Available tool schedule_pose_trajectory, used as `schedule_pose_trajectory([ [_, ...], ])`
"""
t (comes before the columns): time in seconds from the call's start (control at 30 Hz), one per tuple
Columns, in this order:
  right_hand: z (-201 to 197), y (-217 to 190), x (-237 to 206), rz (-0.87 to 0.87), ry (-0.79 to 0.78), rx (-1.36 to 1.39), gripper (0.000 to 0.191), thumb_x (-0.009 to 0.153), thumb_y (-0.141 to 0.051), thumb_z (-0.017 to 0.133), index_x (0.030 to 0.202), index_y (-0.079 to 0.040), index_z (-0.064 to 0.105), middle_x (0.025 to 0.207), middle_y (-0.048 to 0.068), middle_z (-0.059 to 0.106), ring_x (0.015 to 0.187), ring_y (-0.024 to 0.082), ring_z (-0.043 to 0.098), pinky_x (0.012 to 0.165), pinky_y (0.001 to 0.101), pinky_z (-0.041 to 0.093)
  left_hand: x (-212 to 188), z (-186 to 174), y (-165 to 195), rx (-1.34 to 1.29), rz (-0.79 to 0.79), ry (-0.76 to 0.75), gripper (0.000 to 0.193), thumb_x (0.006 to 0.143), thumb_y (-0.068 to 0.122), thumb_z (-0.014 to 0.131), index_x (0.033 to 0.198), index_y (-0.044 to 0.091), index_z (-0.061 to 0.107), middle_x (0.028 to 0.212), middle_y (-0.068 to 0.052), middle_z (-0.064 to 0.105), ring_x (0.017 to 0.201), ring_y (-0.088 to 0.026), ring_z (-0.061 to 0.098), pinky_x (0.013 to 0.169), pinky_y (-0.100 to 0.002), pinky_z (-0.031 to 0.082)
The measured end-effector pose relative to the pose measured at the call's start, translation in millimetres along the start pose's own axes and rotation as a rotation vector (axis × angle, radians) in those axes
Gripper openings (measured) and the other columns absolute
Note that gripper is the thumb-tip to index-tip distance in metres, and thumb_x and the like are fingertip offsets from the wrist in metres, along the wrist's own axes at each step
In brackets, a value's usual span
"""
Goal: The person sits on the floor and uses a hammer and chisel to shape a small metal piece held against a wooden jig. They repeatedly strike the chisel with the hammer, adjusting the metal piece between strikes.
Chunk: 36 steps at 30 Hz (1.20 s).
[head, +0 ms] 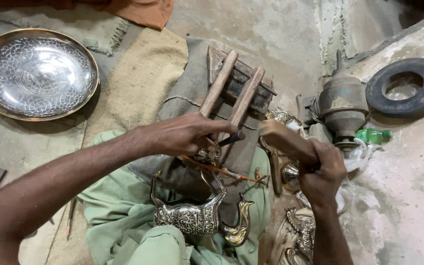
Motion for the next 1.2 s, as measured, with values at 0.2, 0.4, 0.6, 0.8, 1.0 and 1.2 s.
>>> schedule_pose_trajectory([
  [0.2,-2.7,-5.4,6.5,-0.168,0.039,-0.106,0.038,0.086,0.006,0.067,0.123,-0.003,0.062,0.106,0.017,0.067,0.101,0.036,0.066,0.09,0.0461,0.057,-2.3,-1.9,1.3,-0.041,0.065,0.018,0.061,0.086,-0.007,0.061,0.142,0.018,0.054,0.084,-0.007,0.072,0.075,-0.022,0.072,0.065,-0.045,0.052],
  [0.4,-1.7,-0.7,11.3,0.125,0.022,0.005,0.048,0.082,-0.002,0.078,0.125,-0.005,0.057,0.107,0.011,0.067,0.098,0.033,0.065,0.081,0.0472,0.053,-7.2,0.9,-2.8,-0.023,0.038,0.068,0.068,0.079,-0.011,0.063,0.141,0.015,0.054,0.088,-0.012,0.073,0.081,-0.027,0.074,0.069,-0.046,0.053],
  [0.6,-6.2,-30.5,30.4,-0.239,-0.046,-0.085,0.048,0.083,0.003,0.07,0.129,-0.007,0.062,0.116,0.013,0.068,0.104,0.036,0.062,0.09,0.0482,0.053,-11.8,0.6,-3.8,-0.03,0.045,0.115,0.066,0.08,-0.008,0.068,0.14,0.015,0.055,0.085,-0.014,0.071,0.079,-0.029,0.073,0.068,-0.046,0.053],
  [0.8,-7.9,-34.6,43.3,-0.257,-0.054,-0.195,0.048,0.076,0.005,0.073,0.122,-0.008,0.065,0.107,0.012,0.071,0.101,0.035,0.066,0.085,0.0478,0.052,-20.2,0.2,-7.6,-0.03,0.014,0.287,0.057,0.087,0.004,0.074,0.14,0.012,0.054,0.089,-0.015,0.076,0.078,-0.028,0.073,0.071,-0.045,0.054],
  [1.0,5.1,-12.4,61.0,0.138,-0.144,0.363,0.036,0.087,-0.007,0.08,0.116,-0.005,0.058,0.096,0.007,0.069,0.082,0.021,0.069,0.072,0.0382,0.057,-25.0,6.2,-9.2,-0.07,-0.009,0.333,0.055,0.089,0.006,0.073,0.141,0.013,0.055,0.091,-0.013,0.076,0.081,-0.025,0.076,0.07,-0.043,0.058],
  [1.2,-3.4,-42.5,73.6,-0.254,-0.029,-0.136,0.036,0.085,0.001,0.076,0.116,-0.003,0.059,0.095,0.014,0.071,0.085,0.029,0.068,0.073,0.0408,0.056,-11.3,5.5,0.8,-0.004,0.102,0.319,0.067,0.083,-0.003,0.071,0.144,0.011,0.048,0.098,-0.017,0.075,0.087,-0.026,0.076,0.074,-0.042,0.062],
])
Point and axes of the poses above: each hand's wrist, its own x-axis towards the middle knuckle, its own z-axis out of the palm, y = z × x, the point moved 5 cm from there along x, towards the middle knuckle
